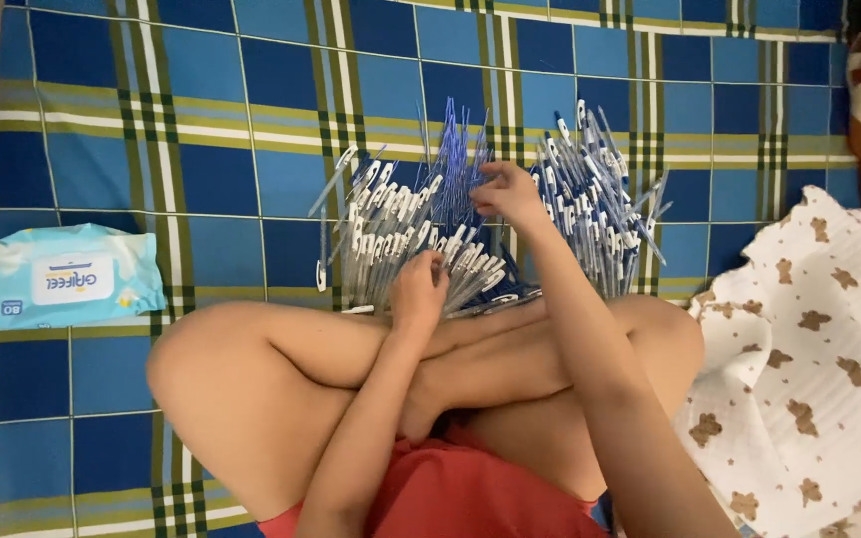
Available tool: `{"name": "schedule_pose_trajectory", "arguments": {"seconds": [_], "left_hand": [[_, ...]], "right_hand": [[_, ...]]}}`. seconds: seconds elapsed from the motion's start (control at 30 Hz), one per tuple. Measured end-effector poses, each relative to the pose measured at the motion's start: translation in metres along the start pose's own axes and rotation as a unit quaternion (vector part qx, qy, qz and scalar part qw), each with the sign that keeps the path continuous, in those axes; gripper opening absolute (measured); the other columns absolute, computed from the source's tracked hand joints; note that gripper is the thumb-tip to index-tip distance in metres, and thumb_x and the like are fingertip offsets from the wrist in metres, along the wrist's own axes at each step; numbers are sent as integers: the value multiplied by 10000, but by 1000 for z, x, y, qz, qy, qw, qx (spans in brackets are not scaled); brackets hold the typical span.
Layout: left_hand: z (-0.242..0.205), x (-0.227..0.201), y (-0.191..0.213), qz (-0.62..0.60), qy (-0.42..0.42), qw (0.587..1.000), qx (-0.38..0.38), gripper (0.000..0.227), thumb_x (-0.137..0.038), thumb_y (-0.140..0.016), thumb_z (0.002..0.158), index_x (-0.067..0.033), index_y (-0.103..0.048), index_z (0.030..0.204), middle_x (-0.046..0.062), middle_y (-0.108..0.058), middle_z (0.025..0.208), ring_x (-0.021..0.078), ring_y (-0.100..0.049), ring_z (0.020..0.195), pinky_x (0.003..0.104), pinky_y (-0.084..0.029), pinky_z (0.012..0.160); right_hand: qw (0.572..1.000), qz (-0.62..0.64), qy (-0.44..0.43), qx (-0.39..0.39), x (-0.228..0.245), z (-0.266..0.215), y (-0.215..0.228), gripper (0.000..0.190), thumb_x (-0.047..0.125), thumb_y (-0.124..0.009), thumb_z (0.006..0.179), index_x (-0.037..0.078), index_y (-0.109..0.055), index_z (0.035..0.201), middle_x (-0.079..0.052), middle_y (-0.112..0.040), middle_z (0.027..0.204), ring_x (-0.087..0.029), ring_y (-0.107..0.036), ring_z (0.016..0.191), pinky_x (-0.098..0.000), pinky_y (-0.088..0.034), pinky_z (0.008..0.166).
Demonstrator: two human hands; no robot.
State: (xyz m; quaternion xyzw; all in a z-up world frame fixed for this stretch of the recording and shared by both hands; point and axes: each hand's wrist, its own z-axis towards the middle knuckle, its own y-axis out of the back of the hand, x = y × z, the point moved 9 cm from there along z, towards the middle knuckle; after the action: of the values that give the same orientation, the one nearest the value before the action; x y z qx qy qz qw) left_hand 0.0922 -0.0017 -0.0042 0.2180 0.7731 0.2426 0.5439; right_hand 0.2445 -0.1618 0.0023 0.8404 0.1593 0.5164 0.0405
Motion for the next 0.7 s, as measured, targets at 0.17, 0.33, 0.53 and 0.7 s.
{"name": "schedule_pose_trajectory", "arguments": {"seconds": [0.17, 0.33, 0.53, 0.7], "left_hand": [[-5, -10, 4, -6, -31, 999, 13, 167, -151, -613, 1017, -135, -627, 1183, 76, -726, 1050, 253, -702, 1038, 436, -597, 884], [-9, -10, 0, -19, -54, 998, 17, 199, -143, -617, 1004, -125, -628, 1202, 103, -728, 1073, 288, -696, 1053, 463, -588, 890], [-13, -8, -1, -35, -76, 996, 8, 207, -137, -592, 1025, -131, -641, 1226, 88, -727, 1085, 257, -699, 1048, 431, -595, 893], [-14, -10, 2, -50, -90, 995, -3, 206, -152, -608, 1020, -137, -640, 1224, 86, -728, 1093, 277, -703, 1059, 440, -589, 903]], "right_hand": [[996, 68, 54, 11, 0, -29, 4, 737, -21, -750, 851, -81, -400, 1496, -218, -672, 980, -312, -761, 891, -447, -693, 798], [989, 95, 108, -29, 30, -63, 6, 816, -39, -655, 898, -50, -216, 1587, -171, -585, 1017, -269, -737, 982, -404, -661, 894], [982, 95, 163, -29, 35, -75, 7, 861, -57, -651, 932, 45, -160, 1632, -166, -590, 1024, -285, -729, 985, -397, -682, 883], [980, 82, 177, -27, 34, -80, 7, 731, -52, -651, 931, 82, -319, 1569, -177, -617, 1011, -303, -748, 964, -430, -686, 857]]}}
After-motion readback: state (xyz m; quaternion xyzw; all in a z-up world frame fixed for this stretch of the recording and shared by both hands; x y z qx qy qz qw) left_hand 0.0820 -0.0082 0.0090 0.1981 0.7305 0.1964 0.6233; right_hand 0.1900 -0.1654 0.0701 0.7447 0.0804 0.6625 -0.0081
